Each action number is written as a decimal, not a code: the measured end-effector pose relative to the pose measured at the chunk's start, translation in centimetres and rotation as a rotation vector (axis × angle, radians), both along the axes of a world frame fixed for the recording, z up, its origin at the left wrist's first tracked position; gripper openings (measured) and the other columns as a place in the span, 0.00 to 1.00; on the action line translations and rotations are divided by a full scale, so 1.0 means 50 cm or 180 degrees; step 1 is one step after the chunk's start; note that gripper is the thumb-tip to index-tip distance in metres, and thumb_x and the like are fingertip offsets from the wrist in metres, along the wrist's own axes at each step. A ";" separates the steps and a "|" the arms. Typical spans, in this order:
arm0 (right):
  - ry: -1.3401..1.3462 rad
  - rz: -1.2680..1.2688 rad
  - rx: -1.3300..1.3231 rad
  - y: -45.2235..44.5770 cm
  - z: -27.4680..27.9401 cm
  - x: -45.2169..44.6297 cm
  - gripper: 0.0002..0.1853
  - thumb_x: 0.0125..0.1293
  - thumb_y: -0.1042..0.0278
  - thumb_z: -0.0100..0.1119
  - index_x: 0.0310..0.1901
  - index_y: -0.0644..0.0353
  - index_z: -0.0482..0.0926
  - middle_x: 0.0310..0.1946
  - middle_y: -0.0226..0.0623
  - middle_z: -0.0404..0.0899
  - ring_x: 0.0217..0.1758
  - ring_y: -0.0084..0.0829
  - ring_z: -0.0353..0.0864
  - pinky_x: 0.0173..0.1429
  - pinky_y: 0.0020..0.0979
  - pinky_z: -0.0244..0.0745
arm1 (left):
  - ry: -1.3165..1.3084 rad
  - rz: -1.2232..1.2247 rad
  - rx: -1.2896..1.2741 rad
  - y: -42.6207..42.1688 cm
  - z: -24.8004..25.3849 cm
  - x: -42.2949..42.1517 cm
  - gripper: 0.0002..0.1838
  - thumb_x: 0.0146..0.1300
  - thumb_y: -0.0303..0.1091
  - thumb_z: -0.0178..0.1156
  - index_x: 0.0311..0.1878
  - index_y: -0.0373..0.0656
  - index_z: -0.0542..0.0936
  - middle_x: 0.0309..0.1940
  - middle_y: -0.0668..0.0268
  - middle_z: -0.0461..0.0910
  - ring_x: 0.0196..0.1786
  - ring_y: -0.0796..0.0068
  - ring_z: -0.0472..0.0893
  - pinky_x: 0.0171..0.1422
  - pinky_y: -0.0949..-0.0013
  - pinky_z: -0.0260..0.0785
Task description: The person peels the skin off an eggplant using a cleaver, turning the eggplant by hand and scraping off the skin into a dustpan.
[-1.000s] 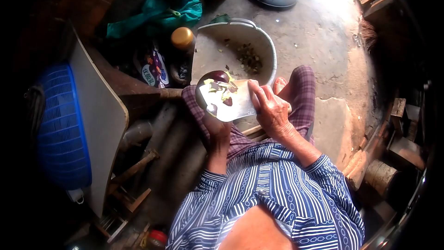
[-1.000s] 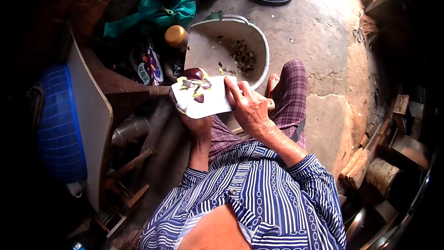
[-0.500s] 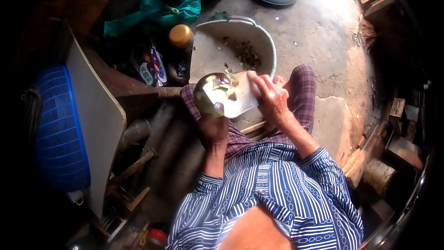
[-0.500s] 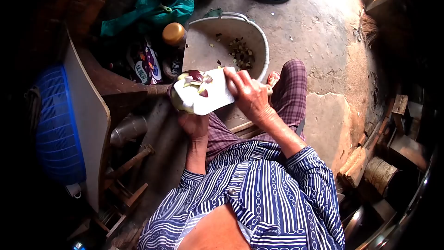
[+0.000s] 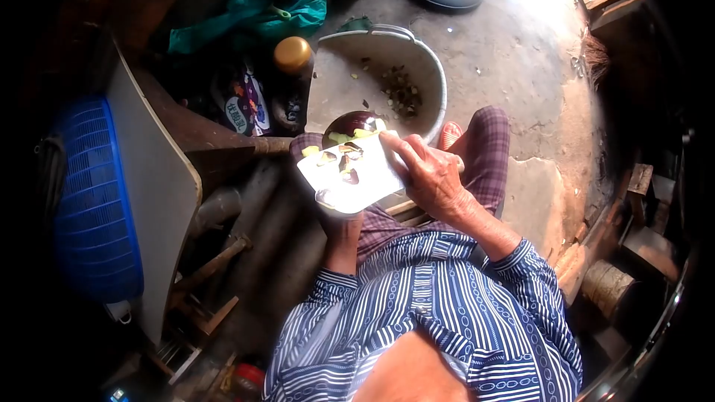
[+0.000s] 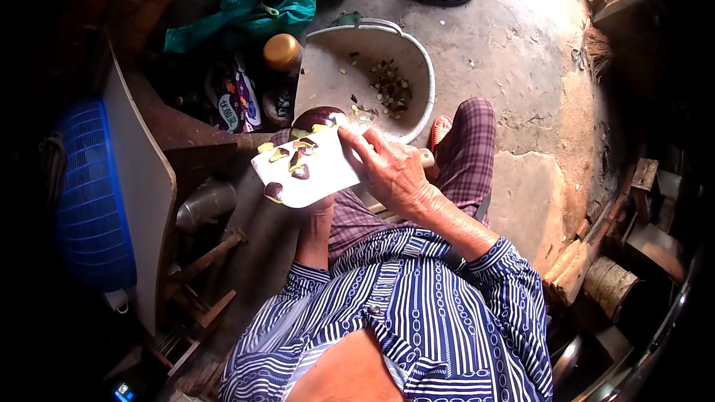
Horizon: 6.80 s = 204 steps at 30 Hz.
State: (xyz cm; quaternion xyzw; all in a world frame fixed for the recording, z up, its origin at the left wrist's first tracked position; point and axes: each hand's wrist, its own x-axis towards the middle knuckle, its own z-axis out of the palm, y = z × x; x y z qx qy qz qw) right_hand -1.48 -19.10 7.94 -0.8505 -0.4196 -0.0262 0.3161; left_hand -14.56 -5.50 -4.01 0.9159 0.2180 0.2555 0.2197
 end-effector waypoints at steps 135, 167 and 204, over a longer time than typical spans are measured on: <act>0.0555 0.0246 -0.0384 -0.054 -0.061 0.090 0.18 0.63 0.69 0.53 0.56 0.49 0.70 0.36 0.39 0.75 0.33 0.38 0.82 0.30 0.34 0.79 | -0.1298 -0.0843 -0.5333 0.057 -0.045 0.032 0.33 0.46 0.29 0.59 0.60 0.38 0.66 0.55 0.58 0.72 0.58 0.59 0.71 0.63 0.57 0.64; 0.0503 0.0794 -0.0519 -0.058 0.021 0.082 0.20 0.62 0.68 0.55 0.58 0.50 0.70 0.33 0.37 0.74 0.29 0.38 0.80 0.29 0.38 0.76 | -0.1046 -0.0946 -0.5692 0.034 -0.001 0.042 0.29 0.60 0.36 0.61 0.62 0.38 0.63 0.54 0.60 0.73 0.53 0.73 0.76 0.55 0.71 0.72; 0.0772 0.0826 -0.0406 -0.085 0.003 0.081 0.28 0.58 0.69 0.60 0.61 0.51 0.66 0.33 0.38 0.73 0.33 0.38 0.80 0.33 0.38 0.76 | -0.0758 -0.1526 -0.6522 0.044 0.021 0.062 0.36 0.52 0.44 0.63 0.61 0.34 0.65 0.55 0.55 0.73 0.54 0.60 0.76 0.57 0.60 0.71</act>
